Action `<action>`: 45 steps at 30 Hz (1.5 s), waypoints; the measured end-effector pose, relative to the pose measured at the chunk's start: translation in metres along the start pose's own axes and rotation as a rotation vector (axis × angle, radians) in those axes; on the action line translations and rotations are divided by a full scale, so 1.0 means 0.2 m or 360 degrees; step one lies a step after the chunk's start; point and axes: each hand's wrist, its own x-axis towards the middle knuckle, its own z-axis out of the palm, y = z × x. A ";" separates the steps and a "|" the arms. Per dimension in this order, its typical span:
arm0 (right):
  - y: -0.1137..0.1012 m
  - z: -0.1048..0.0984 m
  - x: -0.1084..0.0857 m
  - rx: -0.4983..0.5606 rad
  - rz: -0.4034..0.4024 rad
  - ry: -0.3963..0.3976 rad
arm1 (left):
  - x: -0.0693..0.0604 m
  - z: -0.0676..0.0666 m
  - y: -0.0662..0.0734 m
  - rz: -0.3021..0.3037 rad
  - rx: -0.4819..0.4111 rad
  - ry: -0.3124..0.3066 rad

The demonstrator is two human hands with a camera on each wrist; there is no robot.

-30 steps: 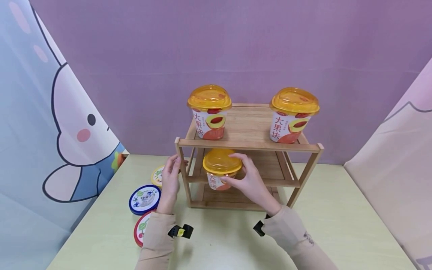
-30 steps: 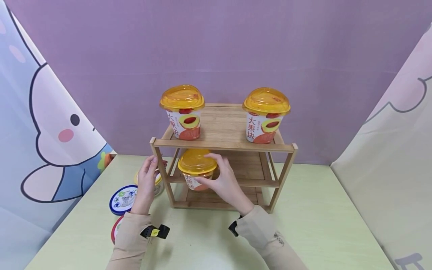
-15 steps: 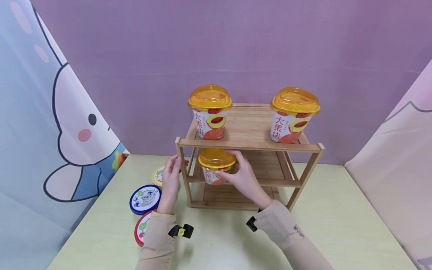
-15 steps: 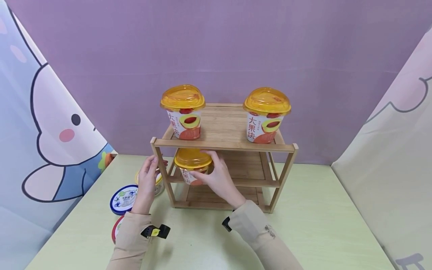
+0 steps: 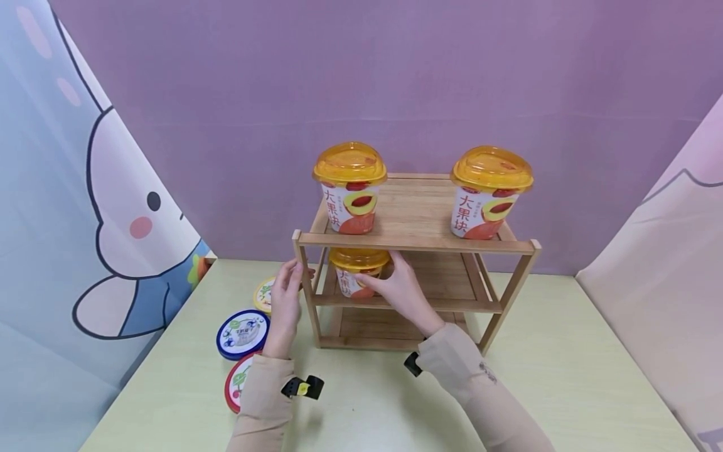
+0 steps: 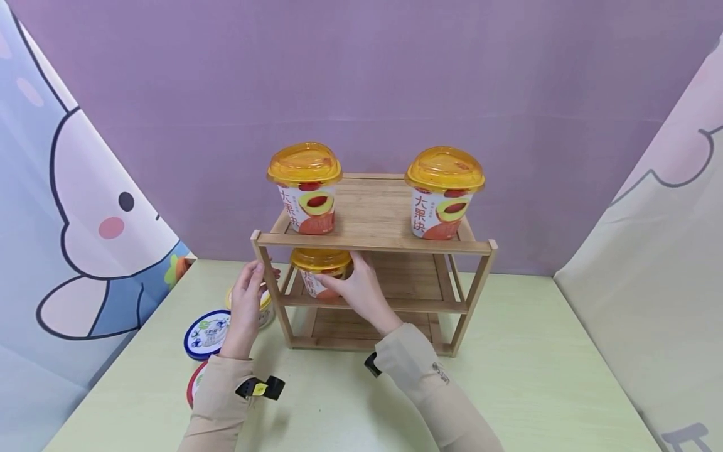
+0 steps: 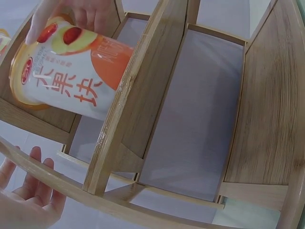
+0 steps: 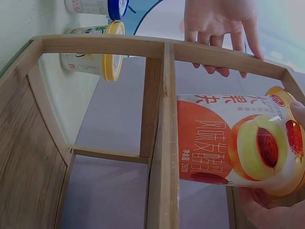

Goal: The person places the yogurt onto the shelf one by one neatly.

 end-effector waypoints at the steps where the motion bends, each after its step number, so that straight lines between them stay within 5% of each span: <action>1: -0.02 0.00 0.00 0.0007 -0.0001 0.0002 | 0.00 0.00 0.00 -0.0001 -0.0003 0.0000; 8: 0.07 0.04 0.06 0.0027 -0.0020 0.0035 | 0.01 0.00 -0.01 0.0004 0.0004 0.0017; 27: 0.10 0.08 0.08 0.0049 -0.0100 0.0056 | 0.01 0.01 -0.01 0.0005 0.0025 0.0037; 45: 0.10 0.08 -0.01 -0.0039 -0.0203 0.0104 | 0.01 0.01 -0.02 0.0031 -0.0044 0.0037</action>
